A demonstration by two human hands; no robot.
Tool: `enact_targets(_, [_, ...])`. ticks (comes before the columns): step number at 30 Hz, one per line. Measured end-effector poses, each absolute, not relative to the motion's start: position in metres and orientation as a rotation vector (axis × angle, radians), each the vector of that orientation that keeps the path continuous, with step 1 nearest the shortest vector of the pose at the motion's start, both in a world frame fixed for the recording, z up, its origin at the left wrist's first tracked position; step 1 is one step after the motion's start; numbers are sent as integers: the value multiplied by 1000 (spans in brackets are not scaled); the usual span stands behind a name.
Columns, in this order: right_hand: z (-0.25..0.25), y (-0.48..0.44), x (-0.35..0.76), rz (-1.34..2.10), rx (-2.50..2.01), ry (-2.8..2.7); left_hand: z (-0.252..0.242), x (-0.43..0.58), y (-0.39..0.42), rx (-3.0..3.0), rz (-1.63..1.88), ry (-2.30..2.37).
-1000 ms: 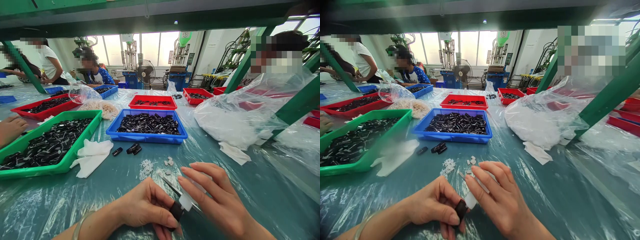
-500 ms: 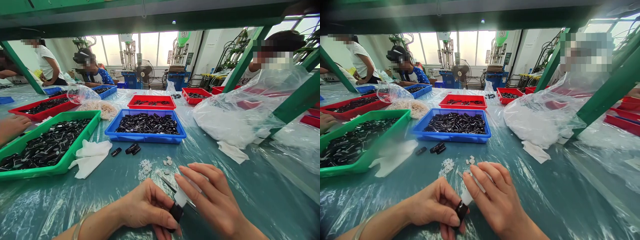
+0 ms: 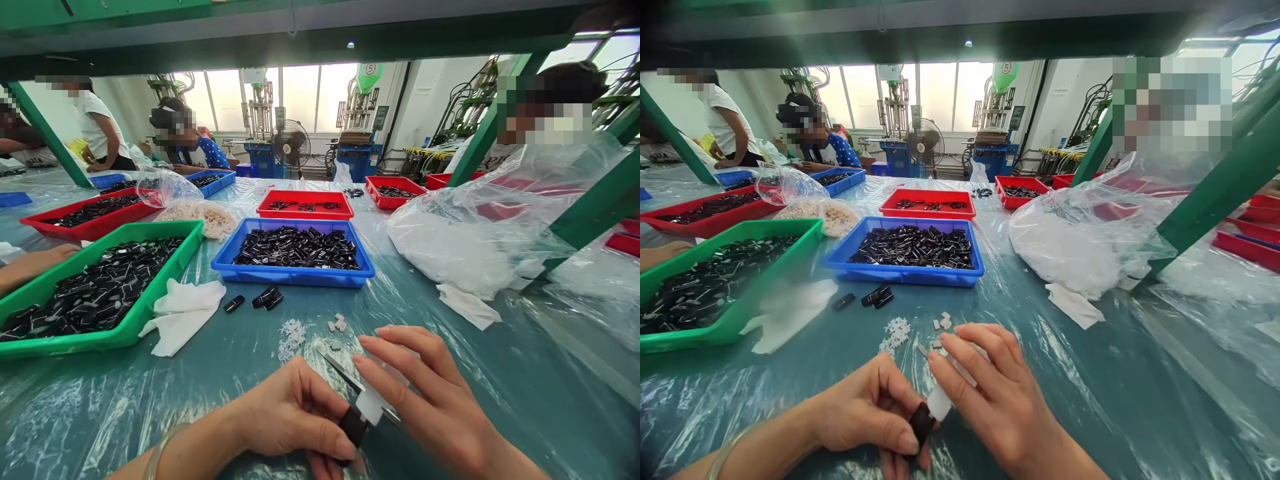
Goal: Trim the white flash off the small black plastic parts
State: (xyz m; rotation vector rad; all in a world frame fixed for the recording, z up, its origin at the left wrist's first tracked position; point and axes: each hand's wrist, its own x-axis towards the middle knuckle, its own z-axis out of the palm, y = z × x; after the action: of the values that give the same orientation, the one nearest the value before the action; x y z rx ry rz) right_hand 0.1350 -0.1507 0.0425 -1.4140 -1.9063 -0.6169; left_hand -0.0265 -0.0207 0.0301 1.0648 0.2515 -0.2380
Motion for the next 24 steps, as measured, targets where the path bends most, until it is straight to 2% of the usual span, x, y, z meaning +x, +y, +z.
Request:
enact_targets(14, [40,-149,132,-834,-1421,-1909,22,-25,-21,1084,-246,269])
enact_targets(24, [41,-143,135,-557,-1504,-1857,32,-26,-20,1110,-176,279])
